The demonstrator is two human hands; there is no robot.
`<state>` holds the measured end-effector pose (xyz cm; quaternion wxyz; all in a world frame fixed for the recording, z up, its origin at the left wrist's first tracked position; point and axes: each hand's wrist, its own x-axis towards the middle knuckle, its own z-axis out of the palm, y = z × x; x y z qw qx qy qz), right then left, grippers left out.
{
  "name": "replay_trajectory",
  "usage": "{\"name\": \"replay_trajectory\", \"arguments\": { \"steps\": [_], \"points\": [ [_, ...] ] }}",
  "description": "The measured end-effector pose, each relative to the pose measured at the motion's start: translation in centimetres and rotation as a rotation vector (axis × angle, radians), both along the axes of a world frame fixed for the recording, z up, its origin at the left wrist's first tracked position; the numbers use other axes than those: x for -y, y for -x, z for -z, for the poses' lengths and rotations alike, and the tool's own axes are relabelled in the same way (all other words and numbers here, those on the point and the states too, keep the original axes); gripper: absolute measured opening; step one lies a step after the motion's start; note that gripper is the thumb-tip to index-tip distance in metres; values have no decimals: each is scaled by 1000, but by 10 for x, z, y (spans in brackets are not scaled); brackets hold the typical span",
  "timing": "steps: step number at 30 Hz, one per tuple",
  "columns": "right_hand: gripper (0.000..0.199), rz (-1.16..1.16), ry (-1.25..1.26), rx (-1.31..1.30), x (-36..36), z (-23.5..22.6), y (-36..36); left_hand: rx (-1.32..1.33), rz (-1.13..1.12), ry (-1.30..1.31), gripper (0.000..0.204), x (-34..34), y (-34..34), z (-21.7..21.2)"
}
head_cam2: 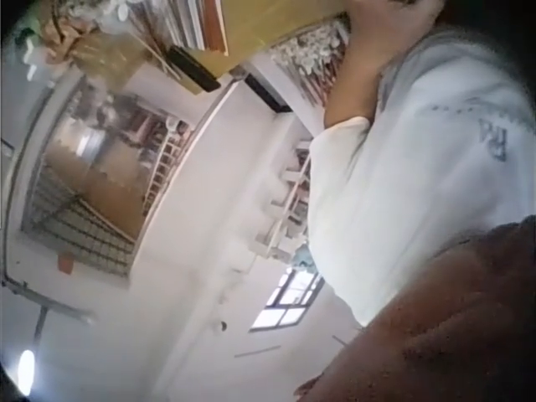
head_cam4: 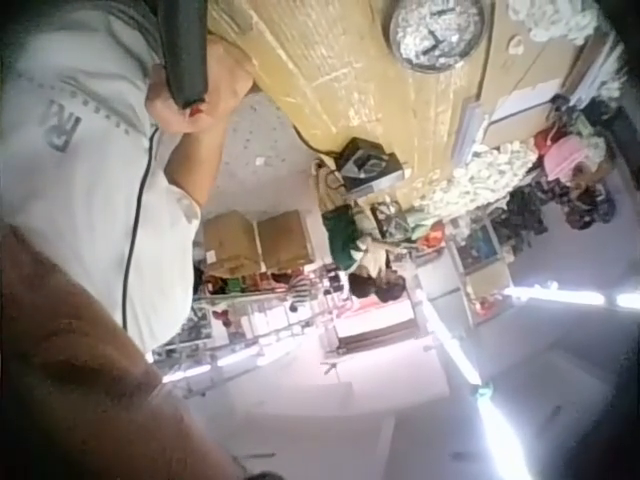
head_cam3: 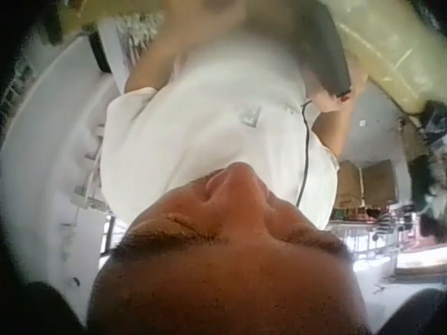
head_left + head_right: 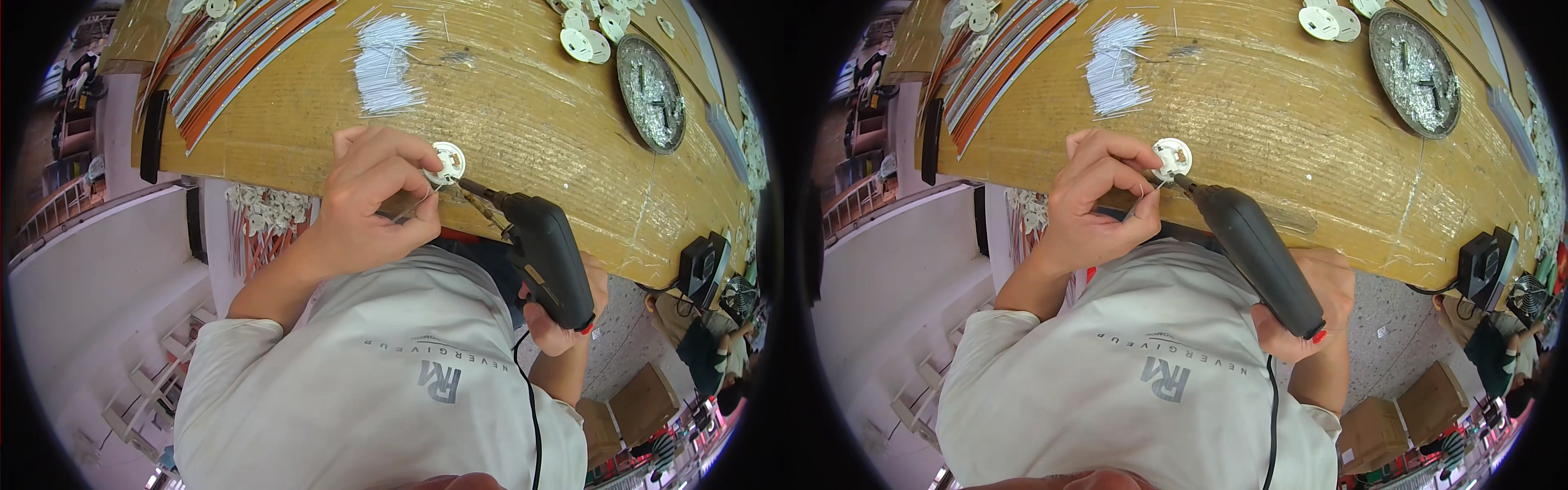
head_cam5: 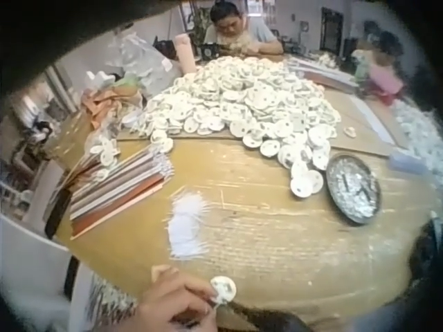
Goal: Assembling small plastic components using a handheld heating tool at a manual workstation.
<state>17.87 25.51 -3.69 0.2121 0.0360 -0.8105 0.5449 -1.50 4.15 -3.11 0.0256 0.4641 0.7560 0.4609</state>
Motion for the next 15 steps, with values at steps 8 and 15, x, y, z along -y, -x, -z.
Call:
{"name": "replay_trajectory", "arguments": {
  "steps": [8,15],
  "points": [
    [23,10,-20,-6,2,-1,2,-25,7,9,22,0,1,0],
    [23,-1,-44,1,2,-4,6,-16,2,4,24,-1,0,0]
  ]
}}
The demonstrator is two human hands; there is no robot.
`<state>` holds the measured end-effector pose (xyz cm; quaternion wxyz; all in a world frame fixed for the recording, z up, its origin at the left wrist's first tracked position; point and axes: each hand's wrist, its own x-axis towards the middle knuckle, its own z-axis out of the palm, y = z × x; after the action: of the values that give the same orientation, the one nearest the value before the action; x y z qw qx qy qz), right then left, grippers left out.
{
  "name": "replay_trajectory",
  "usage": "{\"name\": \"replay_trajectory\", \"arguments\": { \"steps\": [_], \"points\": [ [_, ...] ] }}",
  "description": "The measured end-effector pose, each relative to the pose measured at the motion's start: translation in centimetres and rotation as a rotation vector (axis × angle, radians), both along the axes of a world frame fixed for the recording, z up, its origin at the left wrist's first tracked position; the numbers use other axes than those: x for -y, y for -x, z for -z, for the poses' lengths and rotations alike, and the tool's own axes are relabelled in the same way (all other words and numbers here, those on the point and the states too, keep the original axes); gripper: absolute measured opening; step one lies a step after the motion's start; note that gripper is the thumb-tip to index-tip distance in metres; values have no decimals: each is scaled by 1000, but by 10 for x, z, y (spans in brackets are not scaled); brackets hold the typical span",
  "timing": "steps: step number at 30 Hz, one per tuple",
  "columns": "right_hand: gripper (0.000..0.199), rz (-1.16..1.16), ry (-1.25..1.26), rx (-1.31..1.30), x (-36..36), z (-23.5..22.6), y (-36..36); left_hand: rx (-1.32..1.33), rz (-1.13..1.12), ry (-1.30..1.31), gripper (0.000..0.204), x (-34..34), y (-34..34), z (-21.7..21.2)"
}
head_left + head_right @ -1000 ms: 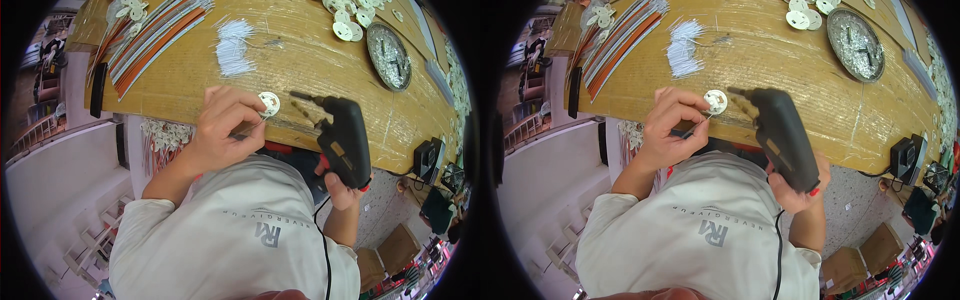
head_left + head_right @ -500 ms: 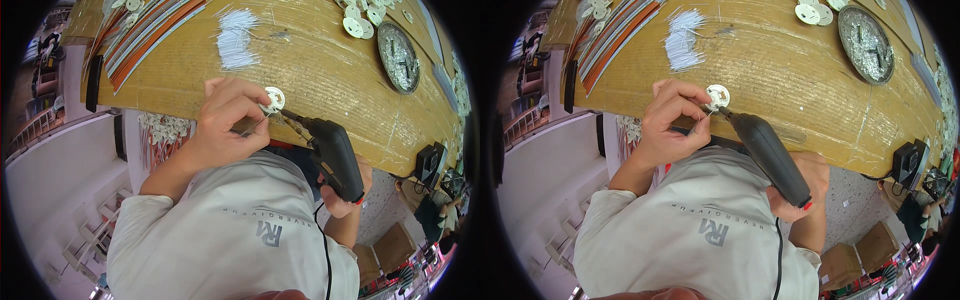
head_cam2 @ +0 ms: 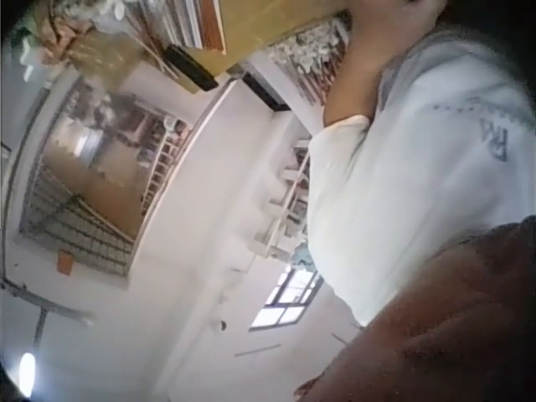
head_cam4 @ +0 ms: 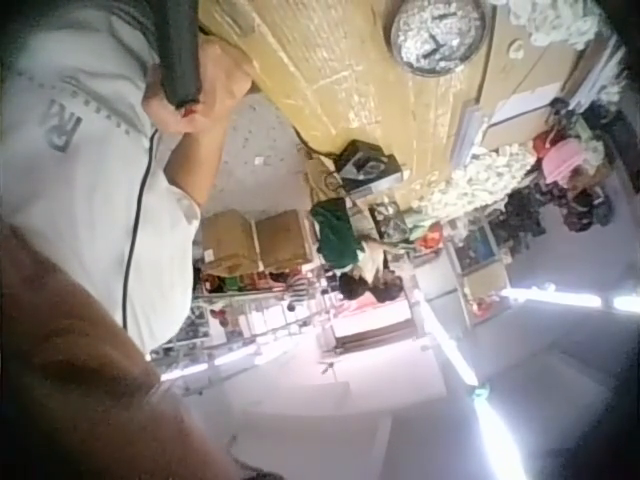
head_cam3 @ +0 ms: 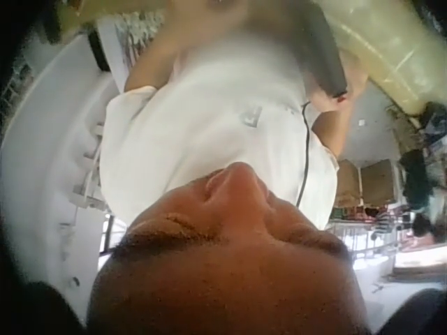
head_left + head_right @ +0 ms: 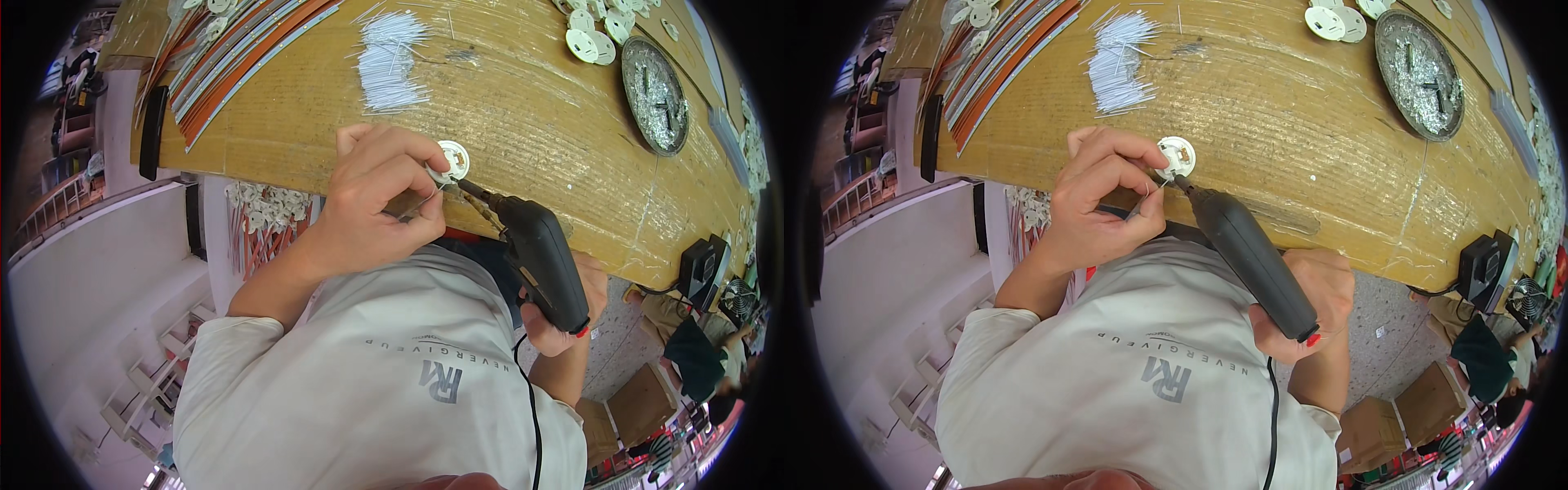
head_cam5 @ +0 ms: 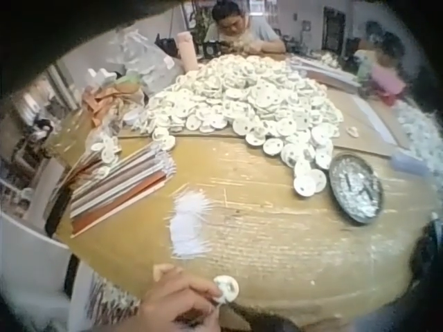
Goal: Assembling small plastic components using a handheld heating tool at a manual workstation.
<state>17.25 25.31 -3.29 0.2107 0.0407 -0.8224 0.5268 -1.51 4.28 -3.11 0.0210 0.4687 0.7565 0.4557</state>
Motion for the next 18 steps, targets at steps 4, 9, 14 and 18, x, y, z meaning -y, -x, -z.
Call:
{"name": "replay_trajectory", "arguments": {
  "steps": [4,9,14,18],
  "points": [
    [23,-16,-9,-10,1,-2,2,11,4,-1,25,-1,1,0],
    [24,-21,10,-3,1,-2,2,15,-4,-3,25,1,-1,1],
    [23,-8,13,2,2,-1,2,13,-5,2,25,0,0,1],
    [21,3,-13,-14,0,2,-3,12,-3,-13,25,0,0,1]
  ]
}}
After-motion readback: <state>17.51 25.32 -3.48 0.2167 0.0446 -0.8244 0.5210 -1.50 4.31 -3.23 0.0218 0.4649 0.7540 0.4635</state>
